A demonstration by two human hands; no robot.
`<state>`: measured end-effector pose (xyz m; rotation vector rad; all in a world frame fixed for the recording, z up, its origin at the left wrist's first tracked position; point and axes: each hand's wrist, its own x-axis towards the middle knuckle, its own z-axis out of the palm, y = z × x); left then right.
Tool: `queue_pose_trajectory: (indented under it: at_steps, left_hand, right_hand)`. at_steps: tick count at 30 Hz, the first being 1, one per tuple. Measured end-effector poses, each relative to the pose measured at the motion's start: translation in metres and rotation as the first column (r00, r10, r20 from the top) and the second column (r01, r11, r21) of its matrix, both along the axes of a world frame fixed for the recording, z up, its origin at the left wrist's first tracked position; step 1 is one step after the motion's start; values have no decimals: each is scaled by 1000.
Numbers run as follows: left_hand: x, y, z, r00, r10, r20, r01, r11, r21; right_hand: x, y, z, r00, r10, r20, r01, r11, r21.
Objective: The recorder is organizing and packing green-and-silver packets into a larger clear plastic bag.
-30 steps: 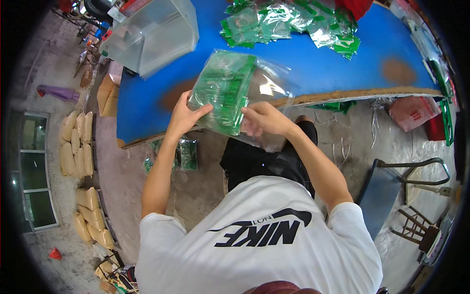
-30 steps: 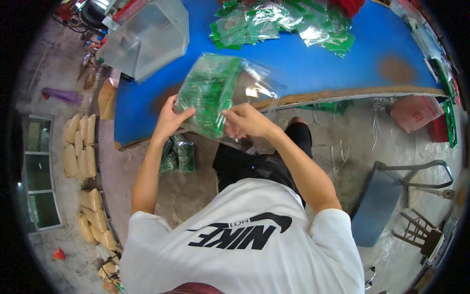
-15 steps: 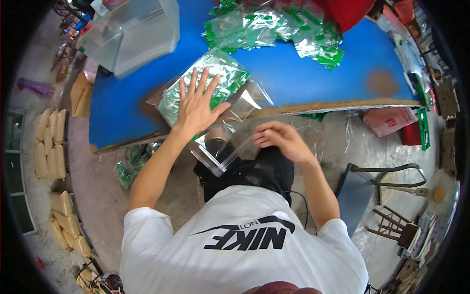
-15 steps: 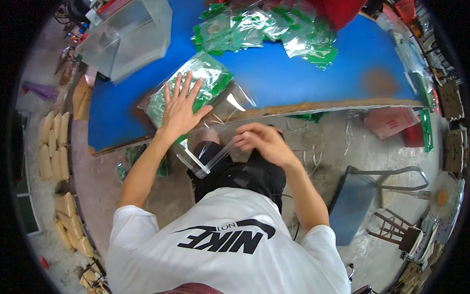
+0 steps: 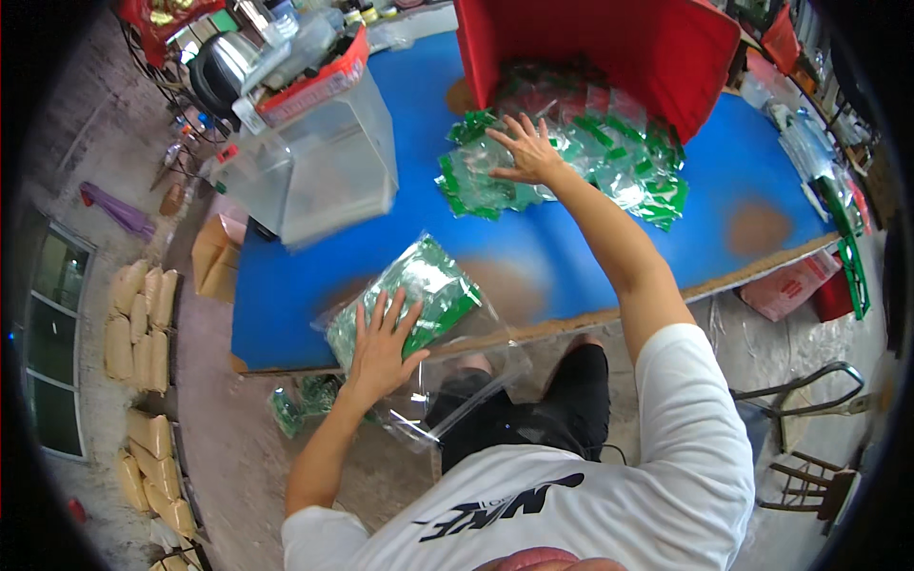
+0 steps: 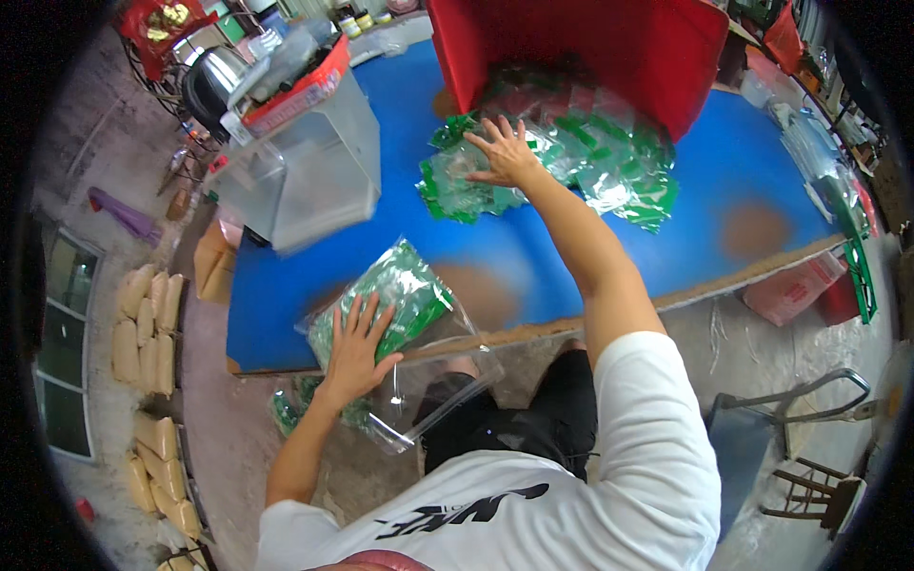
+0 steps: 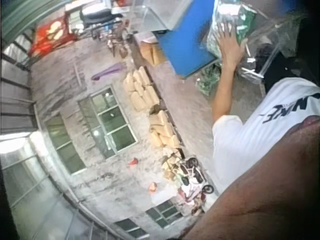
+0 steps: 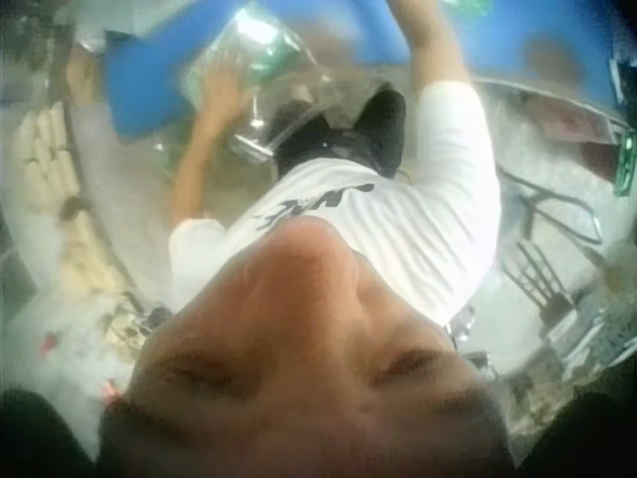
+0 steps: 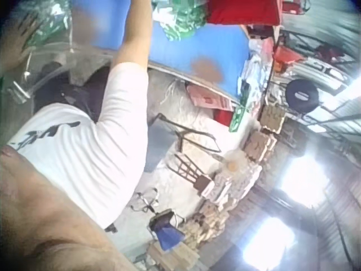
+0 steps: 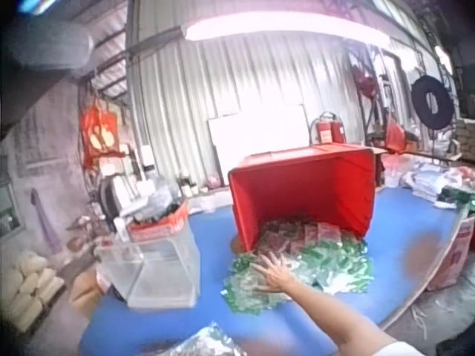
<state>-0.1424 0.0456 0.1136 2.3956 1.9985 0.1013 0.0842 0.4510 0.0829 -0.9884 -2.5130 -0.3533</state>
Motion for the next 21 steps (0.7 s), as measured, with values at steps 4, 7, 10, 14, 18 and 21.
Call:
queue_pose_trajectory:
  at_steps: [4, 7, 10, 14, 18, 21]
  left_hand:
    - [-42, -16, 8, 994, 109, 0, -109, 992, -67]
    - [-71, -17, 10, 985, 162, -61, -164, 986, -37]
    - [-108, -8, 11, 978, 161, -130, -165, 986, -19]
    - [-139, 15, 13, 988, 124, -96, -129, 991, -45]
    - [-147, 15, 17, 957, 165, -239, -139, 983, 122]
    - [-55, -4, 21, 925, 201, 323, -322, 866, 383]
  right_hand:
    - [4, 2, -29, 993, -47, 105, 61, 989, -132]
    - [0, -41, -39, 984, -170, -56, 157, 968, -194]
    - [-6, -95, -36, 933, -319, -164, 248, 904, -348]
    - [-15, -141, -37, 854, -484, -192, 351, 807, -475]
    - [2, -155, -28, 597, -288, -749, -10, 931, -366]
    - [72, -199, 10, 674, -222, -705, -94, 920, -380]
